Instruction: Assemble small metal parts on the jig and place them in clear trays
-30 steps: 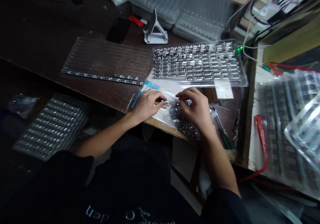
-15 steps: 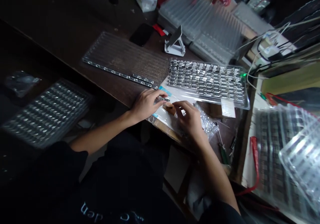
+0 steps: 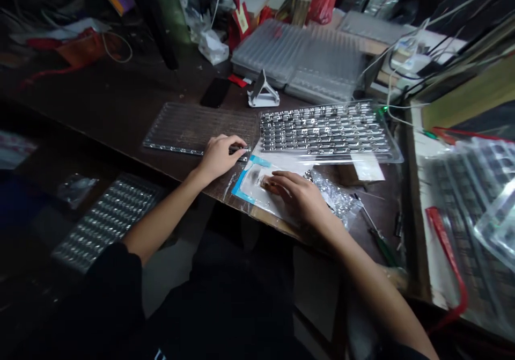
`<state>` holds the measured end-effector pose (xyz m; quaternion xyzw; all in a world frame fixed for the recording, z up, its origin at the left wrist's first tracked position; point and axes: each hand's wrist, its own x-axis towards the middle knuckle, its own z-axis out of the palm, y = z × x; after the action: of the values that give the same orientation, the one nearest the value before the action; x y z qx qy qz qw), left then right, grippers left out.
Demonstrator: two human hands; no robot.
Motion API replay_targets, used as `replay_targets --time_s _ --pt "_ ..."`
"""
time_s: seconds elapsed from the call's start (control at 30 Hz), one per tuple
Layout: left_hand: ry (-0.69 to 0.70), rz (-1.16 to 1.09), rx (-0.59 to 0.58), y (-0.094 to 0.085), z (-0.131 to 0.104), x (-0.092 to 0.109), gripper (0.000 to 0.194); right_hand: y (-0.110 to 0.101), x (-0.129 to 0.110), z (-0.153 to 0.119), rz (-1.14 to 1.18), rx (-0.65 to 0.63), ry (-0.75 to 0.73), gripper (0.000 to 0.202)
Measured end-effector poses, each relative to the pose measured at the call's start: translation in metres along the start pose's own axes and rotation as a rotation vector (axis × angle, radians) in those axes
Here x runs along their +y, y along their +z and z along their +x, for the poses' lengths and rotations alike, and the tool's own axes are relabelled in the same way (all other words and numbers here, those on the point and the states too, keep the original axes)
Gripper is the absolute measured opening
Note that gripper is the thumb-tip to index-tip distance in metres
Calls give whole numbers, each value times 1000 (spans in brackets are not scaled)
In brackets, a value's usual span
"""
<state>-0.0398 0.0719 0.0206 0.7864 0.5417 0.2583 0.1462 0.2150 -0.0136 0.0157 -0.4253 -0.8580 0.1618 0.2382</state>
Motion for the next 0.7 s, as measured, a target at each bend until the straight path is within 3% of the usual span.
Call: replay_targets --time_s 0.2,0.37,0.47,0.57,0.7 --pt "18 139 -93 -3 8 -4 11 -23 12 -8 -3 41 48 24" --pt "5 321 -173 -27 11 -5 11 -38 19 -15 -131 -119 273 18" --pt "33 370 -168 -32 16 7 15 -38 17 -16 -176 -205 321 16" --pt "114 303 -164 -19 27 32 16 -36 12 -14 -208 -259 321 17" --pt "257 141 -169 18 48 72 14 -34 11 -14 -216 -276 322 20"
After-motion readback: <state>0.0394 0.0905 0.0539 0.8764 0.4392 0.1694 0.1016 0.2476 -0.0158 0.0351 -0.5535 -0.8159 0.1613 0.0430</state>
